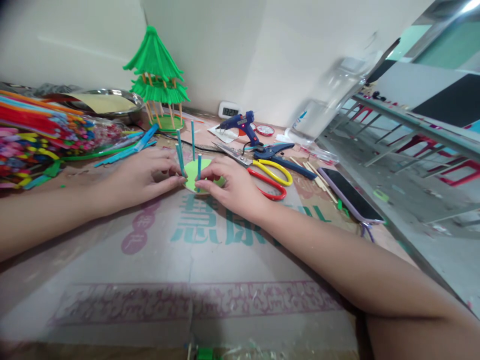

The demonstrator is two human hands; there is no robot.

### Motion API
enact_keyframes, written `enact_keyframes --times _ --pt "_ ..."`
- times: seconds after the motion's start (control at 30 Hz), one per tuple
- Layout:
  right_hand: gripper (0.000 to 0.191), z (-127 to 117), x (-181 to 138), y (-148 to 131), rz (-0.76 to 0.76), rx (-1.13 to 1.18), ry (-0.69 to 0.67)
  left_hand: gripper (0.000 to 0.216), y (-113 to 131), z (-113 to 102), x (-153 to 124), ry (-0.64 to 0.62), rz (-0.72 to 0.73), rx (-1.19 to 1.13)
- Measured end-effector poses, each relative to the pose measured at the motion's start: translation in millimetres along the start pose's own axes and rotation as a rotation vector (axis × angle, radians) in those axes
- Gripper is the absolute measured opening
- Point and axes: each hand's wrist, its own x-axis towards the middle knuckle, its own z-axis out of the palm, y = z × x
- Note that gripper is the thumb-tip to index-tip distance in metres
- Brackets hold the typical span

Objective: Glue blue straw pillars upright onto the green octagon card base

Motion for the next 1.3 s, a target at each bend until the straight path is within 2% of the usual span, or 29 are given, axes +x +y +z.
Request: enact_keyframes --times 0.67,0.77,0.87,0.93,1.0,1.13,1.3 --pt "0.016 -0.9 0.7 -3.5 -0.014 -0.025 -0.04 0.028 1.1 -2.2 -1.1 -0.012 0.003 0.002" --pt "0.007 -1.1 -1.1 -5.0 0.007 0.012 -0.012 0.029 1.5 -2.8 -0.7 -0.027 -0.005 0.01" --pt "0.037 -1.5 -3.1 -6.7 0.019 0.093 0.065 0.028 1.6 -2.8 -0.3 -0.024 -0.013 0.017" --pt "0.049 -2.2 -4.4 -7.5 -0.011 0.113 0.135 0.028 1.4 -2.5 -0.3 -0.024 -0.014 0.014" --pt "0.05 -3.3 -5.7 -8.4 -0.054 0.078 0.171 0.026 1.3 -2.1 -0.5 -0.021 -0.007 0.007" --pt "0.041 -6.2 -7.2 -12.4 -0.101 -0.029 0.101 0.025 1.7 -2.1 -0.9 -0.005 -0.002 0.001" --pt "0.038 -7.5 -6.5 -17.3 -0.112 -0.047 0.066 0.024 0.9 -2.5 -0.7 -0.021 -0.007 -0.007"
